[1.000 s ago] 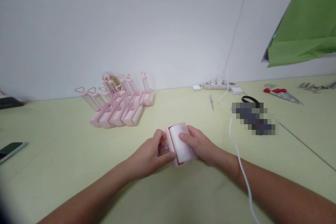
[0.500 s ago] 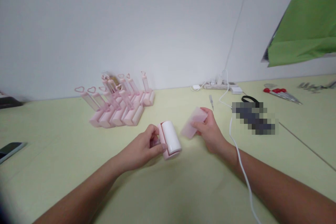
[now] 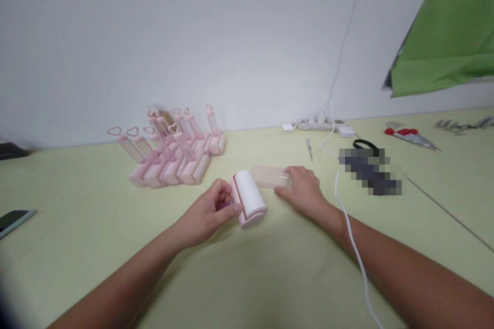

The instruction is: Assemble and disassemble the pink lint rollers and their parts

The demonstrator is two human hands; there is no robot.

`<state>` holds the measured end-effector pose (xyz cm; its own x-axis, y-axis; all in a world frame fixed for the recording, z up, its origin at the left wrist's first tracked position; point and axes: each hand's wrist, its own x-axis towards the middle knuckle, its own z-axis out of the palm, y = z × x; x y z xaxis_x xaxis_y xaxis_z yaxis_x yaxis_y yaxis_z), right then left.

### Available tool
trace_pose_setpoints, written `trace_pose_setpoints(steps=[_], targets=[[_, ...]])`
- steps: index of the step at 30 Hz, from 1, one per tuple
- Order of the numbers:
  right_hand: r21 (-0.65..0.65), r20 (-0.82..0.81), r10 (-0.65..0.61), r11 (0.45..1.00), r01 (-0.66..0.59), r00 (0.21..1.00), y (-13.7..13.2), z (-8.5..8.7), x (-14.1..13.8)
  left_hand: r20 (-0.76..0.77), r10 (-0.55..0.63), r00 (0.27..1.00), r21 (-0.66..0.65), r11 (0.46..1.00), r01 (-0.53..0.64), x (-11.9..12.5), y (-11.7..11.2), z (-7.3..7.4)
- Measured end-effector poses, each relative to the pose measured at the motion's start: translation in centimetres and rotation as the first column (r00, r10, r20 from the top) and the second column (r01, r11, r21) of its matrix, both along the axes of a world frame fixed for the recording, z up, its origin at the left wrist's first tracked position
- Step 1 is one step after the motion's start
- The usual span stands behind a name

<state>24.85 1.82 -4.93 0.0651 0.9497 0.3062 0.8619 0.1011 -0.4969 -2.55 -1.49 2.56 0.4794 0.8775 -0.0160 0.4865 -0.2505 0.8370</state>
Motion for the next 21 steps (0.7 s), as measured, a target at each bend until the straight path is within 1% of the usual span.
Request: trace_pose_setpoints(steps=[3, 5, 7, 9, 10, 12, 14, 16, 18, 19, 21], targets=[[-0.008, 0.082, -0.041, 0.999, 0.042, 0.996, 1.0, -0.5, 0.4, 0.000, -0.011, 1.000, -0.007, 1.000, 0.011, 0.1, -0.1, 0.0], [0.003, 0.070, -0.067, 0.998, 0.067, 0.995, 1.5, -0.6, 0.6, 0.003, -0.015, 1.000, -0.013, 1.000, 0.015, 0.2, -0.2, 0.0], [0.040, -0.025, -0.043, 0.998, 0.043, 0.999, 1.7, -0.5, 0.7, 0.001, -0.016, 1.000, -0.013, 1.000, 0.016, 0.3, -0.3, 0.0], [0.101, -0.197, 0.027, 0.995, -0.007, 0.980, 1.5, -0.2, 0.6, -0.003, -0.016, 1.000, -0.007, 1.000, 0.016, 0.3, -0.3, 0.0], [0.136, -0.283, 0.069, 0.990, -0.031, 0.957, 1.4, 0.0, 0.5, -0.005, -0.015, 1.000, -0.004, 1.000, 0.015, 0.3, -0.3, 0.0], [0.211, -0.414, 0.127, 0.977, -0.041, 0.901, 1.0, 0.4, 0.2, -0.005, -0.012, 1.000, 0.000, 1.000, 0.012, 0.3, -0.3, -0.1], [0.285, -0.480, 0.156, 0.958, -0.015, 0.863, 0.6, 0.9, 0.0, -0.003, -0.017, 1.000, -0.006, 1.000, 0.017, 0.3, -0.3, -0.1], [0.351, -0.485, 0.154, 0.936, 0.030, 0.861, 0.2, 1.4, 0.0, 0.000, -0.027, 1.000, -0.014, 1.000, 0.027, 0.2, -0.3, -0.1], [0.389, -0.431, 0.125, 0.920, 0.059, 0.894, 0.0, 1.8, 0.2, 0.002, -0.030, 1.000, -0.014, 0.999, 0.030, 0.2, -0.3, -0.1], [0.394, -0.387, 0.108, 0.917, 0.058, 0.916, 0.0, 2.1, 0.4, 0.002, -0.030, 1.000, -0.012, 0.999, 0.030, 0.2, -0.4, -0.1], [0.363, -0.289, 0.097, 0.932, 0.016, 0.952, 0.0, 2.3, 0.8, -0.001, -0.031, 1.000, -0.009, 0.999, 0.031, 0.2, -0.4, 0.0]])
